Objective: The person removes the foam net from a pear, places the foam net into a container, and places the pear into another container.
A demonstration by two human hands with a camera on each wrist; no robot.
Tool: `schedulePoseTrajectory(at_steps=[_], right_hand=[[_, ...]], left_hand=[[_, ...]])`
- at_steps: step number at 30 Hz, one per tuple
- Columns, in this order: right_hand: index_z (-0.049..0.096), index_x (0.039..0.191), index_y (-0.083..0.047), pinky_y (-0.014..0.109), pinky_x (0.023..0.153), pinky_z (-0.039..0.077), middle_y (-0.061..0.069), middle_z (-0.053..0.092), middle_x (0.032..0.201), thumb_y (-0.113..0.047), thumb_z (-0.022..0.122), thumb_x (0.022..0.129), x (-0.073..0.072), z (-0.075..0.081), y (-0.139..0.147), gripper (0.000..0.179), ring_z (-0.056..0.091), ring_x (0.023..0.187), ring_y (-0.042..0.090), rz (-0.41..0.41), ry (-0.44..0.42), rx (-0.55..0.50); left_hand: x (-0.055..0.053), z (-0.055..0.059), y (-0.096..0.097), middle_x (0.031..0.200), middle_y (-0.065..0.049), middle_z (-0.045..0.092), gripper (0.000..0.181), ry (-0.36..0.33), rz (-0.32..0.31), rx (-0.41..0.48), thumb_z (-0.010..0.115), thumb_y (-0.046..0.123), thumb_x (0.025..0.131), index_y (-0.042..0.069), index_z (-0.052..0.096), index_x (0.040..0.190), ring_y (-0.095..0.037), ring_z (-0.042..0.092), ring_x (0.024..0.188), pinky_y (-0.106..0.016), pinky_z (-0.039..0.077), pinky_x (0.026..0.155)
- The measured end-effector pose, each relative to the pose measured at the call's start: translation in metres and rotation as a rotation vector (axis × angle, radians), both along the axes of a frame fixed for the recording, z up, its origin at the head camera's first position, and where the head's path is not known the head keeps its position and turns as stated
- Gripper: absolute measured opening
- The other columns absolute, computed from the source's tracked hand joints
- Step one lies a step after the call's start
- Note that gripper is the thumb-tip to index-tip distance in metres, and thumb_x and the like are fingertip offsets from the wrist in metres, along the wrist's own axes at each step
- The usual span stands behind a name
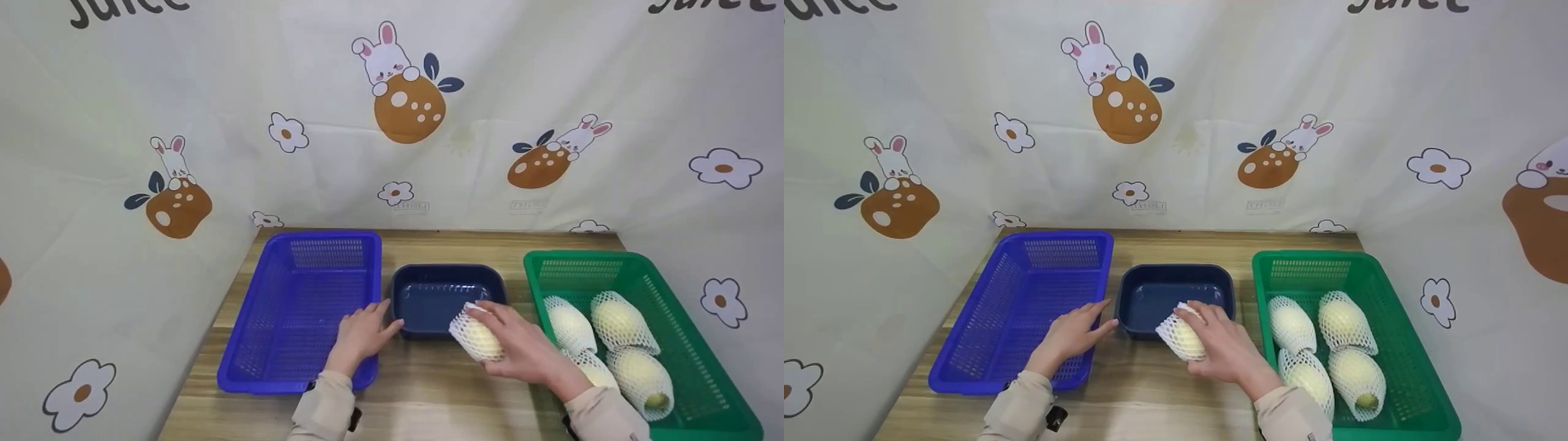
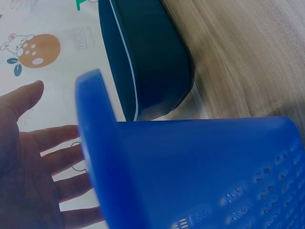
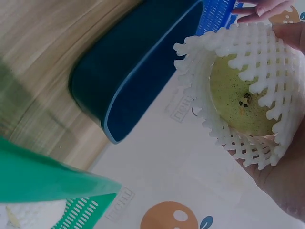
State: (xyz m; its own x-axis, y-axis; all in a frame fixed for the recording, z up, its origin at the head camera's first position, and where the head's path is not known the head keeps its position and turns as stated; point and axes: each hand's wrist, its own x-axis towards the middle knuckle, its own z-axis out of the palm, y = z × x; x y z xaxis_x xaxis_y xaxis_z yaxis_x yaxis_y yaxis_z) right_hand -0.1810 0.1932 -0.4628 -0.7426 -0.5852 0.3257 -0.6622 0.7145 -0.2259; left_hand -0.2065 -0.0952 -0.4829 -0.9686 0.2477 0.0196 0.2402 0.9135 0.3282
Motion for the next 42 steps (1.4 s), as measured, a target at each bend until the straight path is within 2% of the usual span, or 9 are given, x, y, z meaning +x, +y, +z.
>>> schedulePoseTrajectory(at_steps=[10, 18, 24, 32, 42], right_hand=[[0.039, 0.131, -0.024, 0.040, 0.057, 0.045, 0.002, 0.037, 0.131, -0.034, 0.072, 0.054, 0.007, -0.017, -0.007, 0.084, 0.038, 0.113, 0.020, -0.006, -0.052, 0.043], [0.039, 0.132, -0.023, 0.042, 0.064, 0.045, 0.004, 0.038, 0.129, -0.033, 0.073, 0.054, 0.007, -0.029, -0.008, 0.085, 0.039, 0.111, 0.023, 0.029, -0.083, 0.047], [0.039, 0.131, -0.024, 0.043, 0.062, 0.045, 0.003, 0.038, 0.129, -0.034, 0.073, 0.055, 0.008, -0.038, -0.008, 0.084, 0.039, 0.111, 0.022, 0.036, -0.110, 0.046], [0.042, 0.130, -0.020, 0.044, 0.067, 0.045, 0.005, 0.040, 0.128, -0.033, 0.073, 0.054, 0.008, -0.048, -0.008, 0.082, 0.040, 0.111, 0.025, 0.066, -0.100, 0.054], [0.041, 0.130, -0.019, 0.045, 0.067, 0.045, 0.006, 0.040, 0.127, -0.034, 0.072, 0.057, 0.006, -0.055, -0.010, 0.081, 0.040, 0.110, 0.026, 0.089, -0.113, 0.087]], left_hand=[[0.000, -0.001, 0.000, 0.120, -0.013, 0.051, 0.060, -0.010, -0.004, -0.016, 0.042, 0.051, 0.087, 0.008, 0.045, 0.128, -0.037, 0.050, 0.101, -0.054, 0.036, 0.082], [0.000, 0.001, 0.000, 0.120, -0.013, 0.051, 0.059, -0.010, -0.002, -0.005, 0.043, 0.050, 0.087, 0.007, 0.046, 0.127, -0.038, 0.050, 0.101, -0.054, 0.036, 0.082], [0.000, -0.001, 0.000, 0.120, -0.013, 0.051, 0.060, -0.006, -0.003, -0.004, 0.043, 0.050, 0.087, 0.007, 0.046, 0.127, -0.037, 0.050, 0.101, -0.053, 0.036, 0.082], [0.000, -0.001, 0.000, 0.120, -0.013, 0.050, 0.060, -0.014, 0.002, -0.003, 0.043, 0.050, 0.086, 0.007, 0.046, 0.127, -0.037, 0.049, 0.102, -0.054, 0.035, 0.083], [0.000, -0.002, 0.001, 0.120, -0.013, 0.050, 0.059, -0.001, 0.001, 0.000, 0.044, 0.049, 0.086, 0.007, 0.046, 0.127, -0.038, 0.050, 0.101, -0.055, 0.035, 0.082]])
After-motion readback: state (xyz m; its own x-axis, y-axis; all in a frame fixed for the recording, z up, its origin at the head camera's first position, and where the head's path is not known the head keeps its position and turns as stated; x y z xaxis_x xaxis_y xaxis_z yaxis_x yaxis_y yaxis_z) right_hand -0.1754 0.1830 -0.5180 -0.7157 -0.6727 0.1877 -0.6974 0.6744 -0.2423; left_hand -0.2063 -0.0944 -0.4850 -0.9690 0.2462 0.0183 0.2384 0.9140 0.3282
